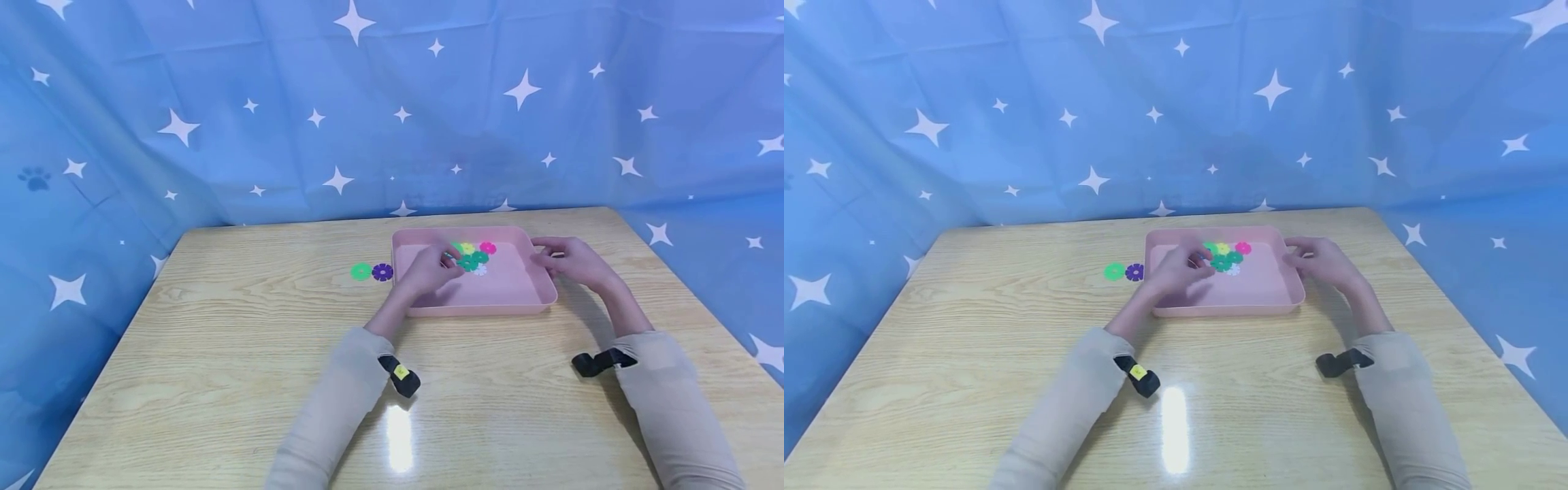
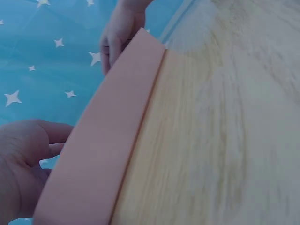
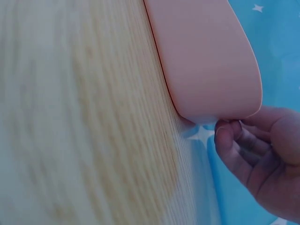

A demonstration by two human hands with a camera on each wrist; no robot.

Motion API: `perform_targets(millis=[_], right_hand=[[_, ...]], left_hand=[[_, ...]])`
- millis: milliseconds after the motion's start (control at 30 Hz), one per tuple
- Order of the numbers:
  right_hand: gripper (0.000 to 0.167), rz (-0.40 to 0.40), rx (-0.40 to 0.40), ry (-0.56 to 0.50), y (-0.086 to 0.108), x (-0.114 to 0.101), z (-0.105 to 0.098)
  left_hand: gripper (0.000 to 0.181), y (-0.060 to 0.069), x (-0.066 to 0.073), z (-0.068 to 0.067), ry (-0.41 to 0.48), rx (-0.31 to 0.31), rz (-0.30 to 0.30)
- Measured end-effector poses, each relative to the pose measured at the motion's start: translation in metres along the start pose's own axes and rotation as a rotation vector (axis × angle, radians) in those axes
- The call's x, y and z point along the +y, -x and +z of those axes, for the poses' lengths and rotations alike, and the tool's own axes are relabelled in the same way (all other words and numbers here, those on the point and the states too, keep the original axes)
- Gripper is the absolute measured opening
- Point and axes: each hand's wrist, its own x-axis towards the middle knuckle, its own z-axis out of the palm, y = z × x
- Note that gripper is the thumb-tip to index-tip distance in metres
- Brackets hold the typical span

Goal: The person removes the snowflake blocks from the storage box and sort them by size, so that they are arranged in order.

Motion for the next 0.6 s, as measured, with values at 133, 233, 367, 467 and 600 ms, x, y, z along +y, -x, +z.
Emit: perform_targets(millis=[133, 233, 367, 467, 600], right_hand=[[0.055, -0.005, 0.003, 0.002, 0.001, -0.001, 0.001], [0.055, -0.004, 0.003, 0.003, 0.001, -0.001, 0.001], [0.055, -0.001, 0.001, -0.003, 0.0, 0.001, 0.0], [0.055, 0.003, 0.001, -0.007, 0.0, 0.002, 0.0], [0.054, -0.001, 0.001, -0.013, -0.001, 0.003, 0.0]], left_hand=[[0.036, -0.007, -0.001, 0.008, -0.055, -0.012, -0.034], [0.039, -0.009, -0.002, 0.012, -0.09, -0.009, -0.057], [0.033, -0.01, -0.001, 0.015, -0.122, 0.009, -0.075], [0.025, -0.01, -0.002, 0.017, -0.133, 0.022, -0.089], [0.011, -0.01, -0.004, 0.02, -0.141, 0.037, -0.092]])
